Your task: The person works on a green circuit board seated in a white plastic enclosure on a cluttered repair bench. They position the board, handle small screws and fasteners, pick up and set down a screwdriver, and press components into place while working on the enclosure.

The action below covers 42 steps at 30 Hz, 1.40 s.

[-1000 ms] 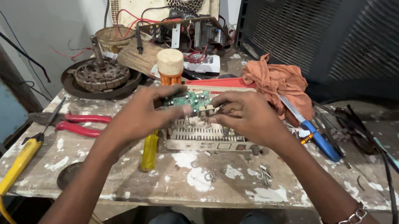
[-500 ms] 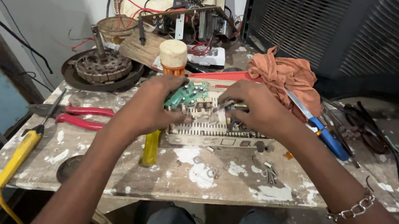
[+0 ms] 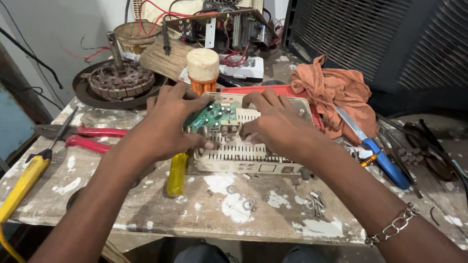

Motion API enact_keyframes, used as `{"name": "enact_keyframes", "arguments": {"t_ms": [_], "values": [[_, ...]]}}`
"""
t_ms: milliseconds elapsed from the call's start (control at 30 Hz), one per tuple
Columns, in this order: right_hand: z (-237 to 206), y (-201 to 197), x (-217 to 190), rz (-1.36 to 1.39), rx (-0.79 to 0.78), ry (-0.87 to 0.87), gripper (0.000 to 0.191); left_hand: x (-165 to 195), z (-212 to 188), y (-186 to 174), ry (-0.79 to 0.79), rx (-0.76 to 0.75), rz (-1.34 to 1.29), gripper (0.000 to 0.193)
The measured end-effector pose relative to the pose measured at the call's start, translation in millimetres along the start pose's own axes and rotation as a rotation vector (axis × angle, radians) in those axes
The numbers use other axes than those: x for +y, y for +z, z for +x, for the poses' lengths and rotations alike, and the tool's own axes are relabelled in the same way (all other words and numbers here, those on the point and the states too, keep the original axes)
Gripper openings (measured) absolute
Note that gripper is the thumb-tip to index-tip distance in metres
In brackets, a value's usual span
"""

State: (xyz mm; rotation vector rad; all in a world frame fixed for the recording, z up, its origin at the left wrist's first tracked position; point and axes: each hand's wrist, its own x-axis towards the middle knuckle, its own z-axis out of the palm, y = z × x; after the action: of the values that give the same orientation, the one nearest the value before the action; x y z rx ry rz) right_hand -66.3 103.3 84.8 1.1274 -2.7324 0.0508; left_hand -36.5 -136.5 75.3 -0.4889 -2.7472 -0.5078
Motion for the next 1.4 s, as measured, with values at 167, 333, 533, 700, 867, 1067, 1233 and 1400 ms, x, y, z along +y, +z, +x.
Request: {"name": "enact_keyframes", "arguments": {"t_ms": [167, 333, 533, 700, 867, 1067, 1233, 1400], "values": [[2, 3, 21, 0.074, 0.156, -0.179, 0.020, -6, 2, 3, 0.016, 0.019, 0.001, 0.098], [4, 10, 33, 0.225, 0.125, -0.083, 0.020, -7, 3, 8, 0.017, -0.002, 0.022, 0.095], [1, 13, 40, 0.362, 0.268, -0.183, 0.021, -9, 4, 14, 0.064, -0.007, 0.002, 0.089], [7, 7, 47, 0.385, 0.289, -0.187, 0.021, -14, 10, 18, 0.136, -0.022, -0.015, 0.086], [19, 12, 48, 0.316, 0.313, -0.196, 0.024, -11, 23, 20, 0.183, -0.057, -0.070, 0.091], [29, 14, 54, 0.306, 0.275, -0.241, 0.025, -10, 24, 20, 0.146, -0.105, -0.029, 0.088], [32, 15, 62, 0.331, 0.260, -0.190, 0.027, -15, 25, 22, 0.221, -0.081, -0.124, 0.090], [40, 21, 65, 0.330, 0.251, -0.128, 0.028, -11, 27, 24, 0.234, -0.084, -0.061, 0.088]]}}
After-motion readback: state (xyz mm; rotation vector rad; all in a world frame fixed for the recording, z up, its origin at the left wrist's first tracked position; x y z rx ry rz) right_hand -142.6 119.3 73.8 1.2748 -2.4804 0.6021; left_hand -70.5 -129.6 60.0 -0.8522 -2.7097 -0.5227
